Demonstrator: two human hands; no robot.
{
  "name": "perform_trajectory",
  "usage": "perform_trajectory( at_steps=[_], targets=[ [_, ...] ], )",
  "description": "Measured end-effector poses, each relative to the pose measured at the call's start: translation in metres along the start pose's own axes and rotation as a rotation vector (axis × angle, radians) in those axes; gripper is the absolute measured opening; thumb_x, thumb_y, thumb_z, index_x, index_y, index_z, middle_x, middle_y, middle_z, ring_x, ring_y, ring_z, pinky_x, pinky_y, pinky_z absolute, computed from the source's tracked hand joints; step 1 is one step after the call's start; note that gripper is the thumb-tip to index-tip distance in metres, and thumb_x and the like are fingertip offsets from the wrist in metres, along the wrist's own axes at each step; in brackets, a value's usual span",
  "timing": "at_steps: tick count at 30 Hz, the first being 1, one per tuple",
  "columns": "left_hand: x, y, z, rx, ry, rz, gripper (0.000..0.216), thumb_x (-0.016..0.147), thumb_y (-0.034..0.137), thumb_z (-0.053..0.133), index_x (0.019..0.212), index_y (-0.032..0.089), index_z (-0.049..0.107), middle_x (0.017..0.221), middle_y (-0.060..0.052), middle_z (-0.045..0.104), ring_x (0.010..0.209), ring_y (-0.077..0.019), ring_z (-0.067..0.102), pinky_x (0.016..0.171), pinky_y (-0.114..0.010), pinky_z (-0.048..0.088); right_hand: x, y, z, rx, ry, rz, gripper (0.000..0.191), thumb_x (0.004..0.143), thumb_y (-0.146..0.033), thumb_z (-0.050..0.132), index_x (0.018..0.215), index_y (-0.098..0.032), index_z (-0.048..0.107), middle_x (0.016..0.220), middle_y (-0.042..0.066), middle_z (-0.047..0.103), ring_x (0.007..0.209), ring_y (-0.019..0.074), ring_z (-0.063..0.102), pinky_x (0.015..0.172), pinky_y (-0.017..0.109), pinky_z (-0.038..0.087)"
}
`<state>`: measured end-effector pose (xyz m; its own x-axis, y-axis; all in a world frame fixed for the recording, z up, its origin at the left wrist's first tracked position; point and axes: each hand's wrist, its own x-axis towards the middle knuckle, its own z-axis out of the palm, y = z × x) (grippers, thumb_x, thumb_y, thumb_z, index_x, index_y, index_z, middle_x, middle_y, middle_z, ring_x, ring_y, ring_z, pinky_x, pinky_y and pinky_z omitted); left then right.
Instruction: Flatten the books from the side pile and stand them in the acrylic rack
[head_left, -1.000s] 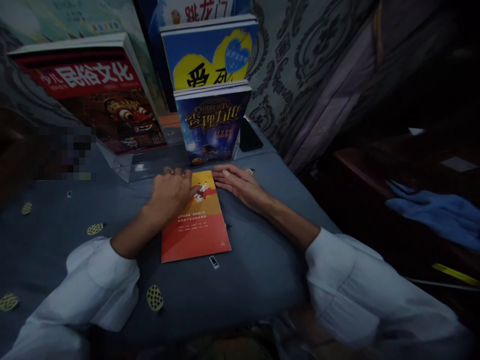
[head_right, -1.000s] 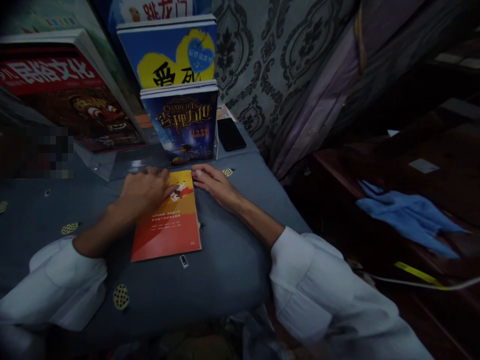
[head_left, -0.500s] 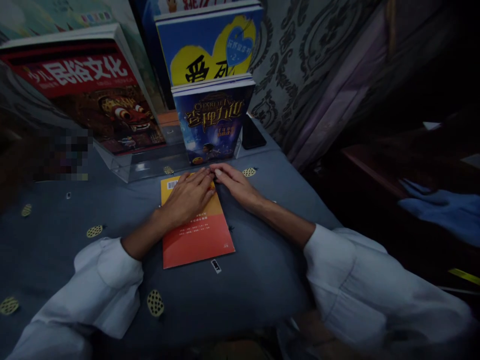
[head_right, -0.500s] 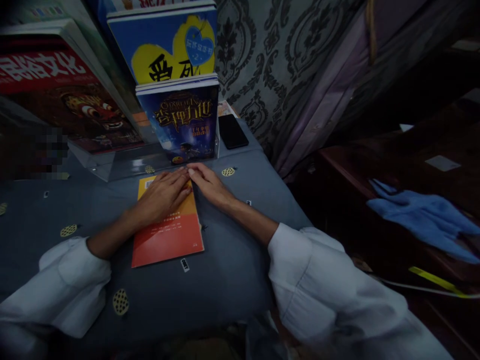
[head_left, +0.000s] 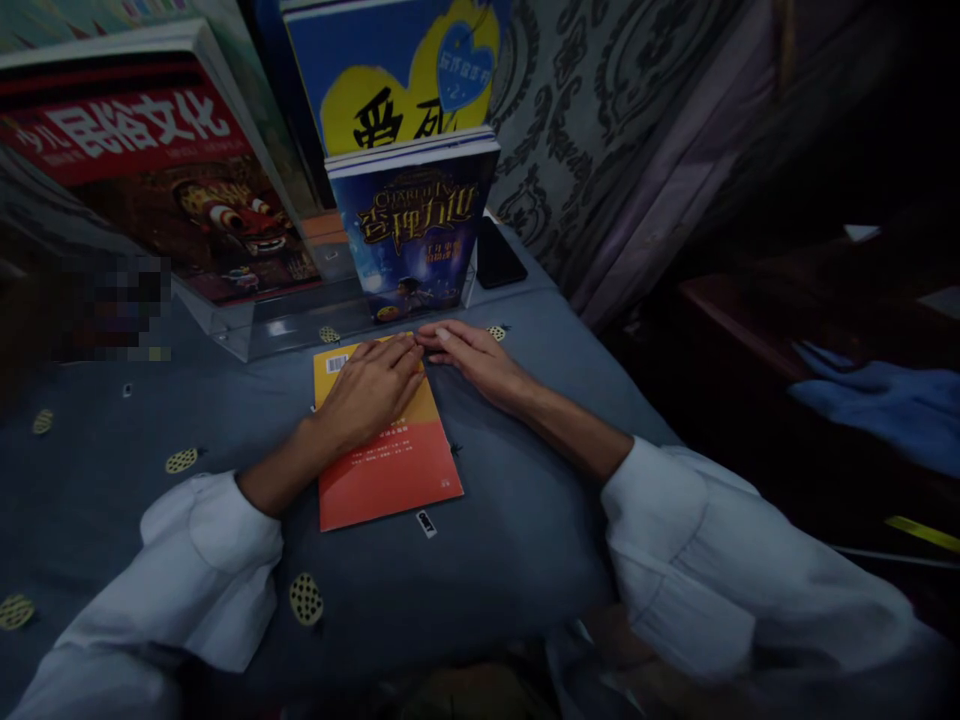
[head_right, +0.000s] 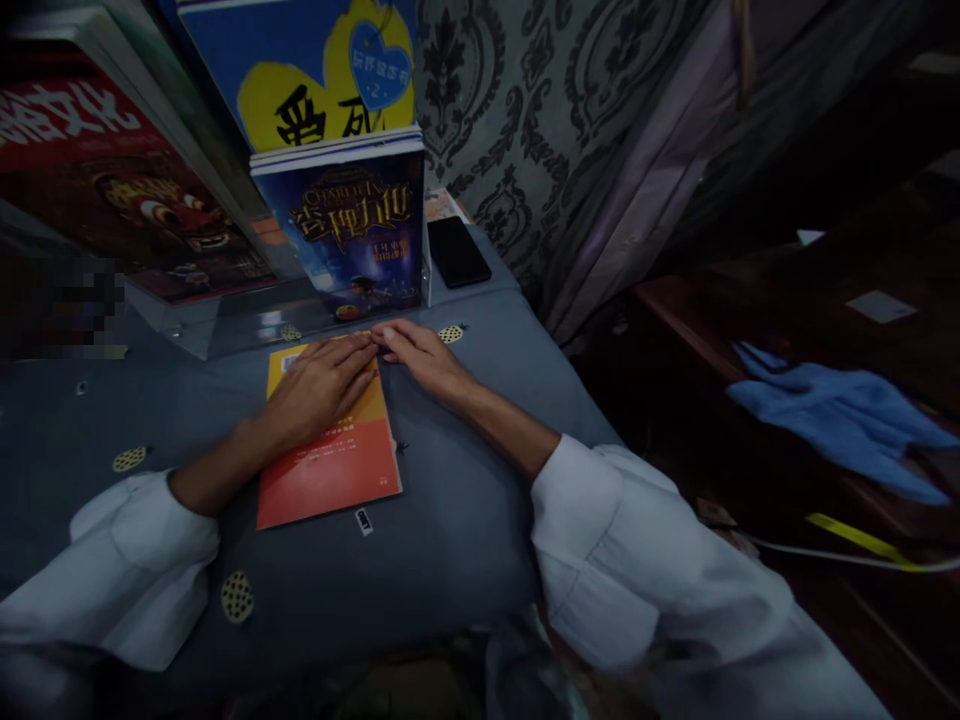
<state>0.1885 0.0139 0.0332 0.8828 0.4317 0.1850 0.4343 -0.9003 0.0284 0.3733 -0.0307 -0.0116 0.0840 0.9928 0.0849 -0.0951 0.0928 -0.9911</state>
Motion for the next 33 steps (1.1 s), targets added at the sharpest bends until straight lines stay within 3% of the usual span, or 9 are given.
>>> perform_trajectory(
  at_steps=[15,20,24,26,30,33],
  targets=[
    [-0.007,0.003,-0.007,-0.046,-0.033,0.069,0.039,0.106,0.029,0.038,0.131,0.012,0.063,0.141,-0.018,0.061,0.130,-0.0273,0.059,0.113,-0.046,0.043,-0.005,-0.008,-0.002,-0.014,-0.008,0.025,0.022,0.097,-0.043,0.060,0.102,-0.023,0.069,0.115,0.006,0.075,0.115,0.0196,0.069,0.094,0.035,0.058],
    [-0.011,0.003,-0.006,-0.055,-0.047,0.050,0.041,0.107,0.030,0.036,0.137,0.015,0.059,0.147,-0.016,0.056,0.138,-0.0266,0.052,0.117,-0.047,0.038,-0.007,-0.011,-0.001,-0.042,-0.003,0.023,0.021,0.098,-0.041,0.059,0.102,-0.023,0.069,0.113,0.005,0.076,0.117,0.0203,0.068,0.094,0.035,0.059],
    [-0.023,0.012,-0.012,-0.058,-0.127,0.042,0.046,0.107,0.037,0.037,0.143,0.015,0.054,0.154,-0.015,0.050,0.146,-0.0275,0.044,0.121,-0.050,0.033,-0.006,-0.010,-0.002,-0.043,-0.001,0.033,0.022,0.098,-0.042,0.059,0.104,-0.023,0.069,0.112,0.006,0.077,0.113,0.0199,0.071,0.091,0.034,0.061],
    [-0.033,0.020,-0.017,-0.084,-0.174,0.081,0.055,0.105,0.050,0.040,0.147,0.015,0.051,0.156,-0.015,0.048,0.150,-0.0287,0.037,0.123,-0.050,0.029,-0.006,-0.009,-0.003,-0.038,0.007,0.058,0.023,0.099,-0.042,0.058,0.104,-0.023,0.069,0.109,0.007,0.078,0.105,0.0192,0.073,0.087,0.034,0.062],
    [-0.052,0.032,-0.022,-0.084,-0.269,0.181,0.097,0.088,0.080,0.046,0.156,0.012,0.035,0.165,-0.019,0.030,0.157,-0.0352,0.018,0.126,-0.055,0.019,-0.006,-0.009,-0.004,-0.034,0.028,0.090,0.022,0.101,-0.040,0.056,0.105,-0.022,0.068,0.104,0.007,0.079,0.095,0.0166,0.075,0.080,0.029,0.062],
    [-0.058,0.036,-0.020,-0.041,-0.308,0.214,0.105,0.086,0.082,0.048,0.159,0.009,0.026,0.168,-0.021,0.020,0.158,-0.0364,0.009,0.127,-0.056,0.013,-0.008,-0.010,-0.004,-0.033,0.027,0.090,0.021,0.100,-0.040,0.057,0.105,-0.022,0.068,0.102,0.007,0.079,0.094,0.0162,0.075,0.078,0.028,0.062]
  ],
)
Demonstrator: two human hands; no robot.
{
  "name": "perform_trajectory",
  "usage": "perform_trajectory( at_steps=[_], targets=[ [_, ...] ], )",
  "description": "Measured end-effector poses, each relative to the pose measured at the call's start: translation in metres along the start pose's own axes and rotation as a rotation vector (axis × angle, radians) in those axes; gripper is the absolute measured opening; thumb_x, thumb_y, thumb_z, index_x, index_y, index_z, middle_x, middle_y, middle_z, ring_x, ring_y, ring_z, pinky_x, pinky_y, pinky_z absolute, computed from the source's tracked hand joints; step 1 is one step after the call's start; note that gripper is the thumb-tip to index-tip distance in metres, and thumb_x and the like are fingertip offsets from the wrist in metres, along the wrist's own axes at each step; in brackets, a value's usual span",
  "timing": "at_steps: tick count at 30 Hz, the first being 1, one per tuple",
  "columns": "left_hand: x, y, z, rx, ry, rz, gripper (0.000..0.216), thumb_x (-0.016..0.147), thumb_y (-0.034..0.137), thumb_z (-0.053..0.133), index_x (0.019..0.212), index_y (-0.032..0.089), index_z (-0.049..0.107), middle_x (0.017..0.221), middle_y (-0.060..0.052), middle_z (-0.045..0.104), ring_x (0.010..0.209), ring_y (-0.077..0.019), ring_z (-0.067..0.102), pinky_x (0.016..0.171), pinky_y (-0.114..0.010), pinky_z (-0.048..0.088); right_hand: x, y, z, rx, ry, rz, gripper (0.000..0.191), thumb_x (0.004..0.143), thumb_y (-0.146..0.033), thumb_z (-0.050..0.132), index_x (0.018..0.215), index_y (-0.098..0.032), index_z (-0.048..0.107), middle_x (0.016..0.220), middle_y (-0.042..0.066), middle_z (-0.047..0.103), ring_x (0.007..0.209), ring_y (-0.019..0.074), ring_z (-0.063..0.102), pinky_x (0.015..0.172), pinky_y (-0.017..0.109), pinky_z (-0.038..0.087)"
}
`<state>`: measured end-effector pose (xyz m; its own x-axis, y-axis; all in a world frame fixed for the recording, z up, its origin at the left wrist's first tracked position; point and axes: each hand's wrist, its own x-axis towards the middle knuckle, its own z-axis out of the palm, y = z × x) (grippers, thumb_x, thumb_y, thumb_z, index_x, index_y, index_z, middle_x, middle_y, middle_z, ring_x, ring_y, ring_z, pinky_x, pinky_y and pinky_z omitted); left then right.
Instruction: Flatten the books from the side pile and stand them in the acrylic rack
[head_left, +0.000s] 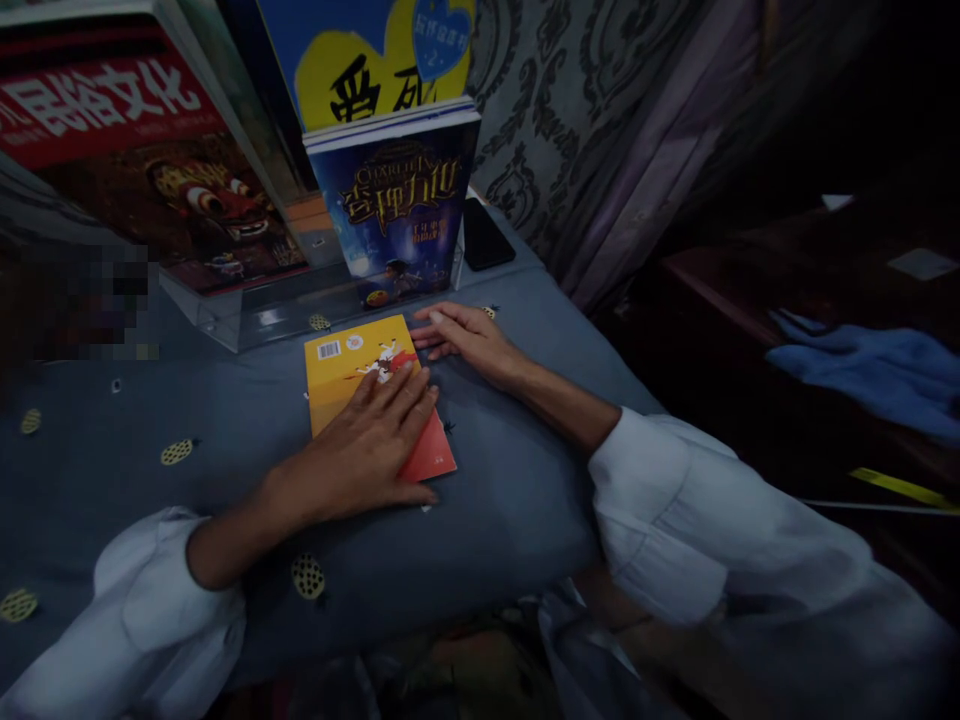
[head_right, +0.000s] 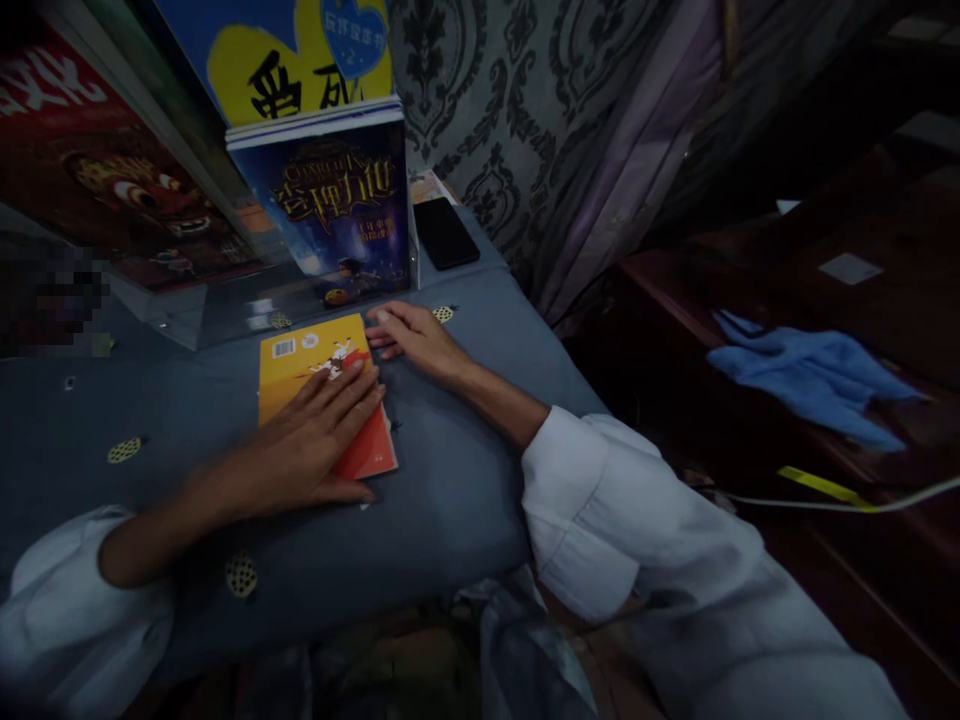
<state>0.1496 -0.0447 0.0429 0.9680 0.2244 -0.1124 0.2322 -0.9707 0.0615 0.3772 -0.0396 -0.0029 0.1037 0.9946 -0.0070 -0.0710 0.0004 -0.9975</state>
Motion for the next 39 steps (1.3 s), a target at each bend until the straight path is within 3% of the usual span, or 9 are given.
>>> perform_trajectory(
  at_steps=[8,22,30,35,39],
  targets=[
    [0.010,-0.002,-0.001,0.064,0.001,-0.061,0.087,0.096,0.066,0.046,0.157,0.006,0.030,0.166,-0.024,0.023,0.156,-0.0386,0.018,0.126,-0.057,0.016,-0.005,-0.004,0.003,0.031,-0.073,-0.052,0.022,0.097,-0.043,0.062,0.107,-0.024,0.068,0.115,0.006,0.077,0.109,0.0190,0.073,0.087,0.032,0.061],
    [0.015,-0.018,0.003,0.056,0.059,-0.087,0.086,0.096,0.067,0.044,0.157,0.006,0.033,0.164,-0.022,0.032,0.156,-0.0344,0.020,0.127,-0.055,0.014,-0.007,-0.005,0.005,0.006,-0.101,-0.062,0.024,0.098,-0.042,0.061,0.108,-0.020,0.068,0.113,0.008,0.077,0.108,0.0185,0.072,0.084,0.029,0.061],
    [0.011,-0.010,0.004,0.099,0.123,-0.029,0.067,0.102,0.053,0.046,0.152,0.009,0.043,0.158,-0.020,0.043,0.151,-0.0319,0.036,0.123,-0.052,0.027,-0.034,-0.007,0.002,-0.039,-0.117,-0.011,0.027,0.099,-0.043,0.058,0.110,-0.020,0.068,0.100,0.006,0.077,0.091,0.0148,0.073,0.076,0.026,0.061],
    [0.009,-0.006,0.002,0.159,0.151,-0.009,0.065,0.102,0.052,0.049,0.149,0.007,0.047,0.155,-0.021,0.047,0.146,-0.0329,0.043,0.119,-0.052,0.034,-0.048,-0.010,0.004,-0.108,-0.106,-0.065,0.030,0.099,-0.045,0.057,0.109,-0.019,0.069,0.103,0.006,0.075,0.089,0.0150,0.071,0.073,0.026,0.061],
    [0.007,0.002,0.005,0.214,0.185,0.019,0.052,0.104,0.041,0.048,0.145,0.009,0.053,0.148,-0.019,0.056,0.141,-0.0342,0.050,0.112,-0.051,0.043,-0.058,-0.011,0.007,-0.123,-0.102,-0.069,0.032,0.100,-0.045,0.054,0.113,-0.020,0.068,0.101,0.006,0.075,0.091,0.0162,0.072,0.074,0.027,0.060]
  ],
)
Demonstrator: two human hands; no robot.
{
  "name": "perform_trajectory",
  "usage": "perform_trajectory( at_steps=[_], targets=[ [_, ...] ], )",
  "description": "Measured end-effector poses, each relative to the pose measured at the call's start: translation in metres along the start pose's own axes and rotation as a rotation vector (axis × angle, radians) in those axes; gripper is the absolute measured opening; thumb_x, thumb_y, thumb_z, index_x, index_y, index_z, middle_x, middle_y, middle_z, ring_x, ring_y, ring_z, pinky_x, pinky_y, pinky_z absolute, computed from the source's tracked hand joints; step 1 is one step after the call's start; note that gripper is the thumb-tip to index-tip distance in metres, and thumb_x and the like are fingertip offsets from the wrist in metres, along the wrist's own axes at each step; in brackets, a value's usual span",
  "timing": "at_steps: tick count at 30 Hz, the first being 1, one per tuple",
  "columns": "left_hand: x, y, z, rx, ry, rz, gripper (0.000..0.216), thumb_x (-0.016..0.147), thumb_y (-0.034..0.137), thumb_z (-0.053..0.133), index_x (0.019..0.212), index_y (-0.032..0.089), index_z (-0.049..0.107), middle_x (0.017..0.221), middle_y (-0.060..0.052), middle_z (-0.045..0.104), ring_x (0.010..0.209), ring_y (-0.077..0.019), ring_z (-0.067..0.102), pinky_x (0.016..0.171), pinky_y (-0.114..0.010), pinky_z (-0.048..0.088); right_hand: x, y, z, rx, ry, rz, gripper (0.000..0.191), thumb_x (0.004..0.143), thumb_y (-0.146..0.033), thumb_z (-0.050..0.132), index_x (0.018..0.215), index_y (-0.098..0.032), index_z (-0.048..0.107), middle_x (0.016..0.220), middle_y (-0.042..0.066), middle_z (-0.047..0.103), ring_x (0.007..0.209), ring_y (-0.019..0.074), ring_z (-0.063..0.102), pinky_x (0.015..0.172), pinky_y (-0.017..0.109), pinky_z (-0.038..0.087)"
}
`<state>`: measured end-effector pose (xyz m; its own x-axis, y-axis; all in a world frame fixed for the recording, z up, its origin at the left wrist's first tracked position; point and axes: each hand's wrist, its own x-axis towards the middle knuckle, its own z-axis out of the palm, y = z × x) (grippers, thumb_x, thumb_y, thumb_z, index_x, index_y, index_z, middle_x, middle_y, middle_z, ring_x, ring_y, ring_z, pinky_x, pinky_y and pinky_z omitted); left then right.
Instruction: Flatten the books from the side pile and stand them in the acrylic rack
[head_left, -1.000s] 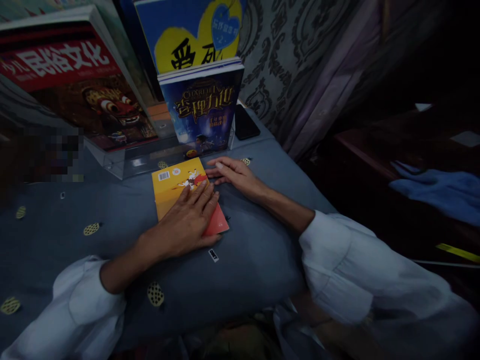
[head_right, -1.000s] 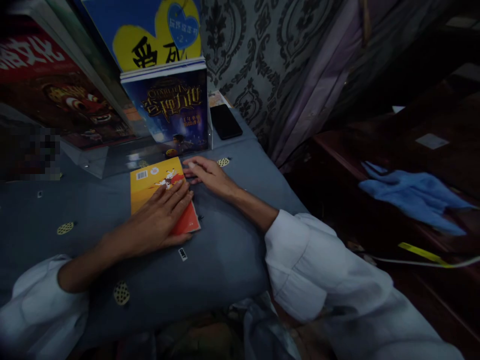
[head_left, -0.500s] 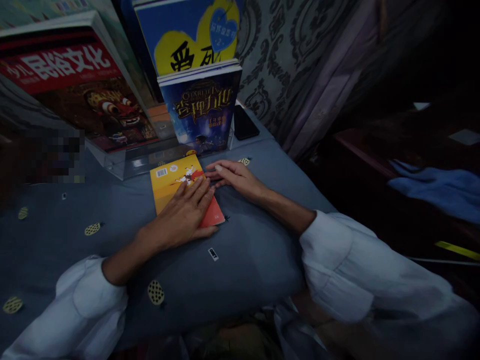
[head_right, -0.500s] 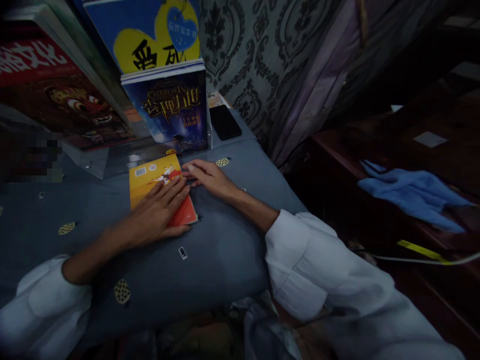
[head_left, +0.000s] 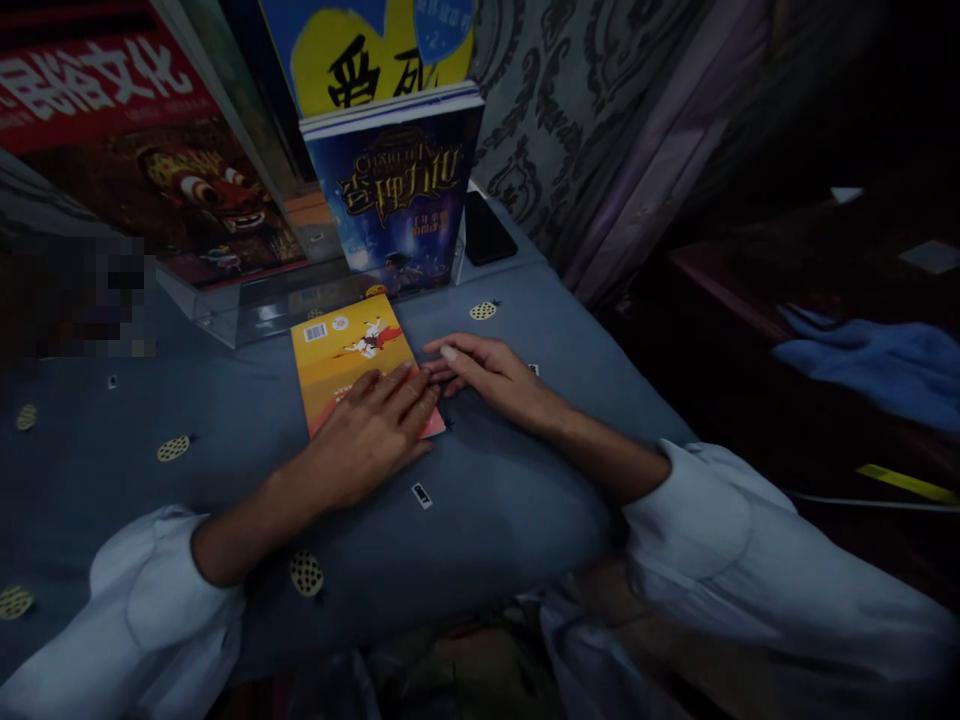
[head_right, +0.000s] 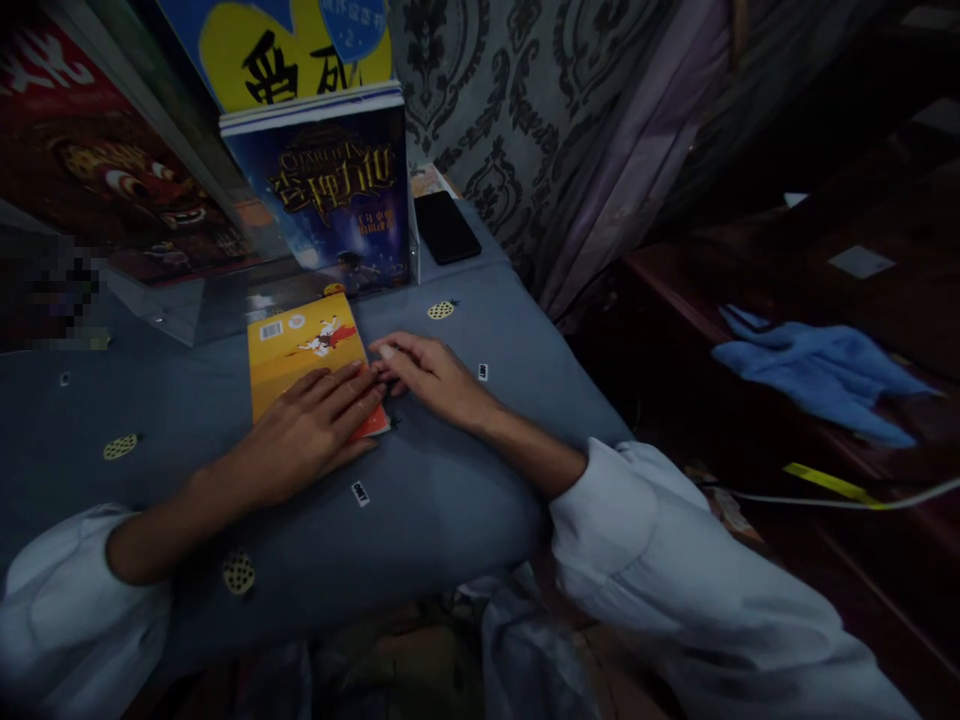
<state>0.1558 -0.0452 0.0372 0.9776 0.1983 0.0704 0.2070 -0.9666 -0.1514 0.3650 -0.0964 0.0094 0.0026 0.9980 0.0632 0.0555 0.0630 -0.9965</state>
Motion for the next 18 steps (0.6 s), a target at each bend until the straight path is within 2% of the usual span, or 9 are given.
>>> perform_trajectory(
  at_steps=[3,8,13,18],
  targets=[
    [-0.003,0.010,0.004,0.053,0.028,-0.007,0.044,0.105,0.028,0.044,0.144,0.011,0.054,0.147,-0.017,0.058,0.139,-0.0353,0.051,0.111,-0.055,0.043,-0.007,0.000,0.002,0.003,0.007,-0.011,0.033,0.100,-0.046,0.054,0.114,-0.020,0.067,0.101,0.006,0.076,0.097,0.0179,0.073,0.077,0.028,0.060],
    [-0.009,0.020,0.004,0.103,0.017,-0.020,0.046,0.101,0.017,0.042,0.146,0.010,0.052,0.153,-0.017,0.051,0.141,-0.0361,0.049,0.111,-0.057,0.042,-0.015,-0.001,0.004,-0.056,0.011,-0.045,0.034,0.099,-0.046,0.054,0.115,-0.019,0.067,0.105,0.006,0.076,0.098,0.0191,0.073,0.081,0.031,0.060],
    [-0.021,0.024,-0.002,0.110,0.009,0.044,0.050,0.099,0.013,0.041,0.148,0.009,0.050,0.150,-0.019,0.054,0.141,-0.0350,0.049,0.112,-0.054,0.043,-0.027,-0.005,0.009,-0.175,0.005,-0.125,0.033,0.102,-0.040,0.049,0.121,-0.020,0.067,0.107,0.006,0.076,0.102,0.0202,0.072,0.086,0.034,0.059],
    [-0.029,0.029,-0.001,0.108,-0.025,0.011,0.052,0.099,0.015,0.042,0.151,0.009,0.045,0.154,-0.018,0.050,0.145,-0.0331,0.044,0.114,-0.052,0.040,-0.041,-0.012,0.015,-0.422,-0.004,-0.214,0.031,0.103,-0.033,0.047,0.125,-0.023,0.067,0.106,0.005,0.077,0.103,0.0211,0.072,0.089,0.035,0.059]
  ],
)
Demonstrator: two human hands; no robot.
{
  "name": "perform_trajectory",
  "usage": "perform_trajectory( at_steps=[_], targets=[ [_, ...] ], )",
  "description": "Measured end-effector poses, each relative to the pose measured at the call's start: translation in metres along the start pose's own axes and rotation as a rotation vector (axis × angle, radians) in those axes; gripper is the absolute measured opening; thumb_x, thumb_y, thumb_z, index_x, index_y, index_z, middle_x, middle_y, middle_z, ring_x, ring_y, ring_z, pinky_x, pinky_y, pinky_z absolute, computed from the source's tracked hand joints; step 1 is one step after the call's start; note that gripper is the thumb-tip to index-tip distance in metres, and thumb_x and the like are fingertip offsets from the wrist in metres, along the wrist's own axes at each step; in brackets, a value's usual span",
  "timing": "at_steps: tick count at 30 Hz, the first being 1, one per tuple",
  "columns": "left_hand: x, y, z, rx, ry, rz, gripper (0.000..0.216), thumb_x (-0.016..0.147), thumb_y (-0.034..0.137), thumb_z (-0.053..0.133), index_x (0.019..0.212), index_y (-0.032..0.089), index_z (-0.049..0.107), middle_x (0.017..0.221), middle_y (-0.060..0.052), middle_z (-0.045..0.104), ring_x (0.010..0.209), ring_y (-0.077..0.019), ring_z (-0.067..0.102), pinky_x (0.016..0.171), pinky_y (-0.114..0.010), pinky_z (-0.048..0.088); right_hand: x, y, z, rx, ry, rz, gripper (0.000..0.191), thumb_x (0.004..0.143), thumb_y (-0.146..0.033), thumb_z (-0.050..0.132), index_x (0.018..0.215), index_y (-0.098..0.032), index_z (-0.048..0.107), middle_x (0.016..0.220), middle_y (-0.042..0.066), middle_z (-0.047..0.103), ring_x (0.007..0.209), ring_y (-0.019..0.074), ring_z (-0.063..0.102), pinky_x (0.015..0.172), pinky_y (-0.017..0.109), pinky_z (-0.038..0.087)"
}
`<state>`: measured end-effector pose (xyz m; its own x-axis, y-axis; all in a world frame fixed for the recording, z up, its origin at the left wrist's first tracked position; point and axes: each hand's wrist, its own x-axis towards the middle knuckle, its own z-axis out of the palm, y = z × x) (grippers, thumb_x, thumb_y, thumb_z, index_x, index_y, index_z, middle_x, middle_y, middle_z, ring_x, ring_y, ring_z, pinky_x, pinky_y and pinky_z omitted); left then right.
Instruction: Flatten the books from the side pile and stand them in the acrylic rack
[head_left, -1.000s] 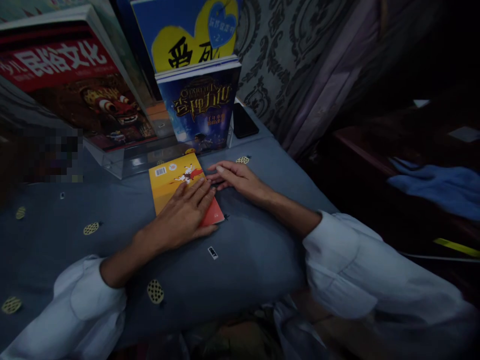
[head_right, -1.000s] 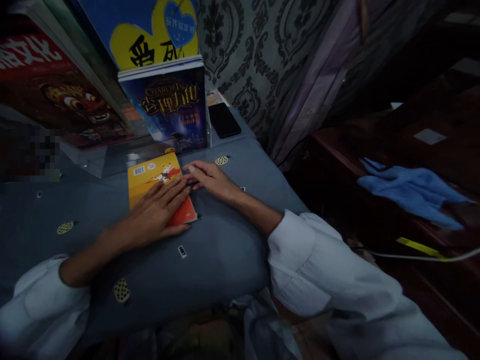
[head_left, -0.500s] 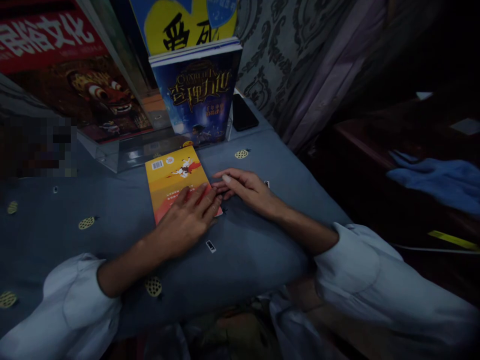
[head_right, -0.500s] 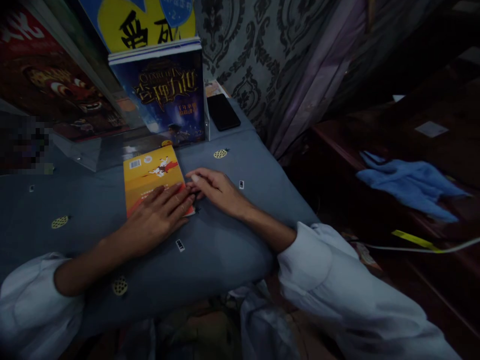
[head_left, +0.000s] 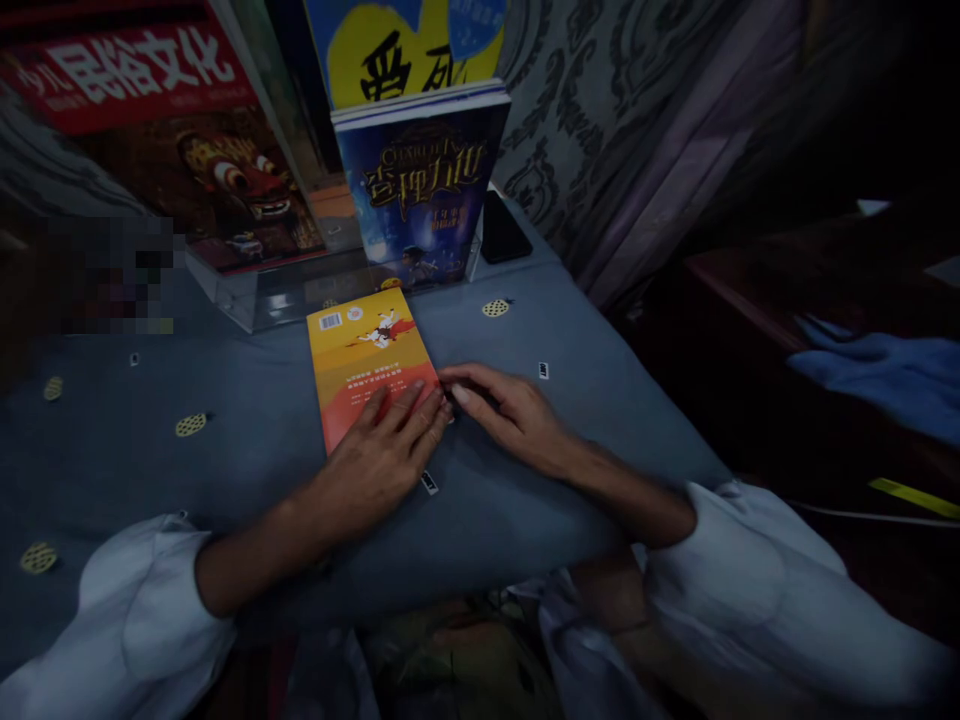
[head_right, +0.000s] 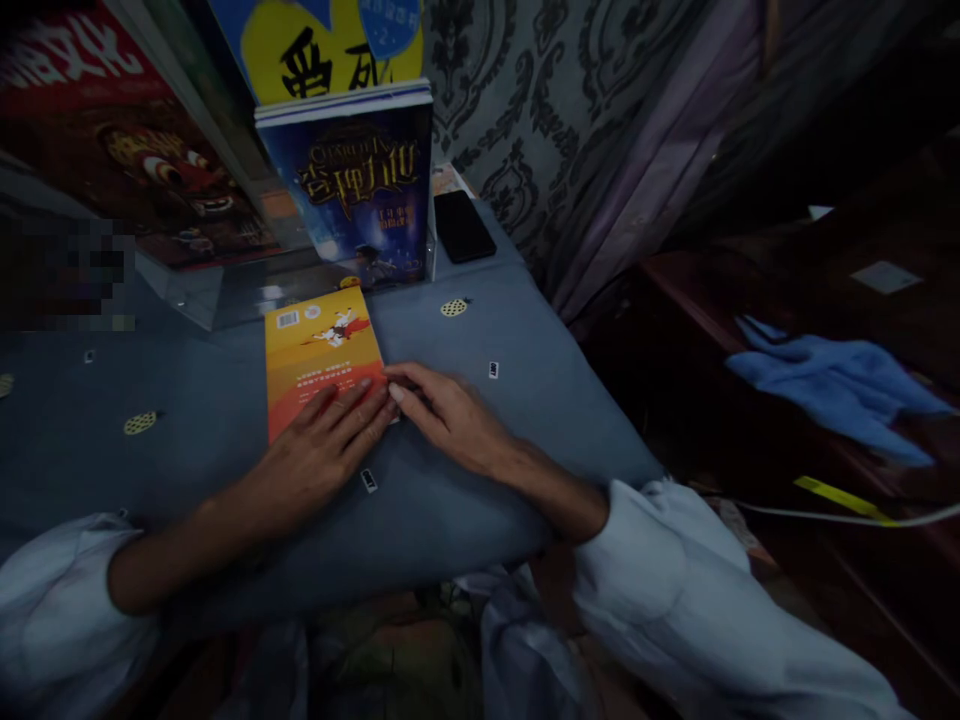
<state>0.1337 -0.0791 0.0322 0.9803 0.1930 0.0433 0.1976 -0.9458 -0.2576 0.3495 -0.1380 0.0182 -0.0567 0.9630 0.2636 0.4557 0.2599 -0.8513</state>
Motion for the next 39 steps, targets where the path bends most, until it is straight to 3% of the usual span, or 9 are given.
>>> perform_trajectory(
  at_steps=[6,13,22,25,29,32,35,39],
  targets=[
    [-0.016,0.005,-0.003,0.008,0.050,0.000,0.049,0.099,0.013,0.038,0.147,0.006,0.050,0.151,-0.018,0.053,0.140,-0.0324,0.050,0.112,-0.050,0.043,-0.020,-0.005,0.010,-0.223,-0.002,-0.117,0.035,0.105,-0.033,0.043,0.130,-0.022,0.066,0.135,0.013,0.067,0.126,0.0251,0.064,0.107,0.046,0.054],
    [-0.041,0.006,-0.005,-0.011,0.088,-0.014,0.049,0.098,0.009,0.032,0.141,0.002,0.056,0.149,-0.022,0.054,0.138,-0.0343,0.053,0.109,-0.050,0.044,-0.039,-0.002,0.022,-0.499,-0.112,-0.215,0.045,0.105,-0.029,0.043,0.147,-0.016,0.053,0.147,0.017,0.058,0.139,0.0303,0.053,0.112,0.055,0.050],
    [-0.092,0.008,-0.005,-0.136,0.045,-0.193,0.057,0.091,0.003,0.039,0.147,0.005,0.049,0.155,-0.017,0.048,0.146,-0.0309,0.044,0.117,-0.047,0.039,-0.042,0.000,0.021,-0.543,-0.133,-0.245,0.050,0.104,-0.027,0.045,0.153,-0.015,0.044,0.151,0.019,0.054,0.141,0.0293,0.051,0.114,0.052,0.049],
    [-0.102,0.002,-0.006,-0.231,0.086,-0.266,0.049,0.098,0.013,0.044,0.147,0.011,0.050,0.153,-0.014,0.052,0.145,-0.0276,0.046,0.117,-0.044,0.041,-0.042,-0.002,0.016,-0.505,-0.142,-0.215,0.048,0.105,-0.029,0.044,0.151,-0.018,0.047,0.151,0.017,0.055,0.140,0.0282,0.052,0.114,0.051,0.050],
    [-0.095,-0.029,-0.004,-0.458,0.111,-0.478,0.045,0.104,0.038,0.043,0.145,0.018,0.051,0.155,-0.013,0.050,0.141,-0.0252,0.051,0.114,-0.043,0.047,-0.026,-0.005,0.009,-0.440,-0.152,-0.109,0.043,0.104,-0.034,0.046,0.144,-0.024,0.055,0.156,0.014,0.049,0.140,0.0294,0.053,0.112,0.051,0.051],
    [-0.075,-0.060,0.009,-0.559,0.115,-0.651,0.059,0.102,0.050,0.043,0.149,0.014,0.045,0.156,-0.018,0.047,0.148,-0.0328,0.041,0.118,-0.053,0.040,0.003,-0.002,0.009,-0.417,-0.155,-0.082,0.044,0.102,-0.037,0.047,0.142,-0.020,0.056,0.157,0.018,0.046,0.142,0.0326,0.050,0.113,0.055,0.048],
    [-0.052,-0.080,0.030,-0.684,0.140,-0.743,0.070,0.100,0.054,0.042,0.154,0.009,0.036,0.157,-0.022,0.044,0.150,-0.0368,0.035,0.119,-0.058,0.035,0.037,0.006,0.016,-0.397,-0.122,-0.074,0.045,0.101,-0.038,0.049,0.140,-0.018,0.058,0.153,0.020,0.049,0.141,0.0345,0.050,0.113,0.057,0.046],
    [-0.034,-0.082,0.050,-0.759,0.304,-0.777,0.067,0.100,0.052,0.043,0.153,0.012,0.037,0.155,-0.023,0.045,0.151,-0.0366,0.033,0.119,-0.060,0.032,0.064,0.023,0.029,-0.376,-0.024,-0.046,0.044,0.099,-0.033,0.048,0.139,-0.018,0.059,0.147,0.020,0.053,0.140,0.0353,0.050,0.112,0.059,0.045]
  ],
)
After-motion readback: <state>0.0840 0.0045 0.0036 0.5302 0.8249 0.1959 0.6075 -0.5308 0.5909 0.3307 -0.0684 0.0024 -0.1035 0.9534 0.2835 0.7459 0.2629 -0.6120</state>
